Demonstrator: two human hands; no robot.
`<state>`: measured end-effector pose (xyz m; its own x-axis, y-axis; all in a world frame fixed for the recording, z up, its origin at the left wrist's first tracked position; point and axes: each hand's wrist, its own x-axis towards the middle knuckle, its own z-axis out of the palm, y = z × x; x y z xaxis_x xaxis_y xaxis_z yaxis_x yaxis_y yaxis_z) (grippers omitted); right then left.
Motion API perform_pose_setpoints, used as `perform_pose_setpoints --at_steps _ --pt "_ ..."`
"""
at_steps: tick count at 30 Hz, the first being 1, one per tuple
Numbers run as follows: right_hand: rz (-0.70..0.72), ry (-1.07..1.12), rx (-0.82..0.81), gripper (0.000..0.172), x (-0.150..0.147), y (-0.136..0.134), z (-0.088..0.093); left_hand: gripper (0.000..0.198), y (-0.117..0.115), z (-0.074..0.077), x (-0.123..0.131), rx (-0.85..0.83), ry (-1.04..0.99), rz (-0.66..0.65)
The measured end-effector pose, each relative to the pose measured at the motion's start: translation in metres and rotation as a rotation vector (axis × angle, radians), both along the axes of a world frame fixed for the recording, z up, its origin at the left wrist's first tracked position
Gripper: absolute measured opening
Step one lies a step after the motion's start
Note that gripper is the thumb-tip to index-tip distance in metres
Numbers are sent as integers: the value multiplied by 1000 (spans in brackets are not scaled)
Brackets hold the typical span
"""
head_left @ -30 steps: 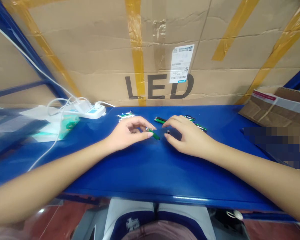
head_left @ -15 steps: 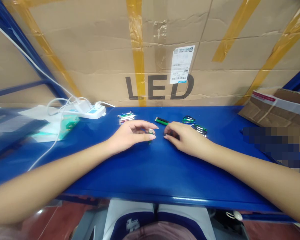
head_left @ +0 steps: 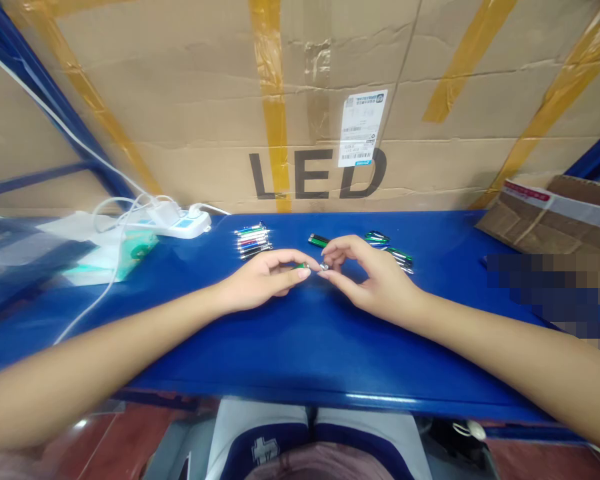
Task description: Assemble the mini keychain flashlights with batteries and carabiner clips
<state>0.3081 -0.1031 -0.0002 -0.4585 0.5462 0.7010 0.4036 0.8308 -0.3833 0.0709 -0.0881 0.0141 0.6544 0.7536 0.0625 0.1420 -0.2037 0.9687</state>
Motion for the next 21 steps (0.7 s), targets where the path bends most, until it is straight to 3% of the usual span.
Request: perform_pose_setpoints --at_steps 4,9,16,21 --pt "32 -48 123 4 0 -1 2 35 -1 -1 1 -60 -33 13" --pt "114 -77 224 16 0 -3 3 34 -2 -2 3 -121 11 -21" --pt "192 -114 186 17 -2 -5 3 30 -4 1 5 -69 82 -76" --pt "118 -90 18 12 0 -8 0 32 -3 2 4 -57 106 -90"
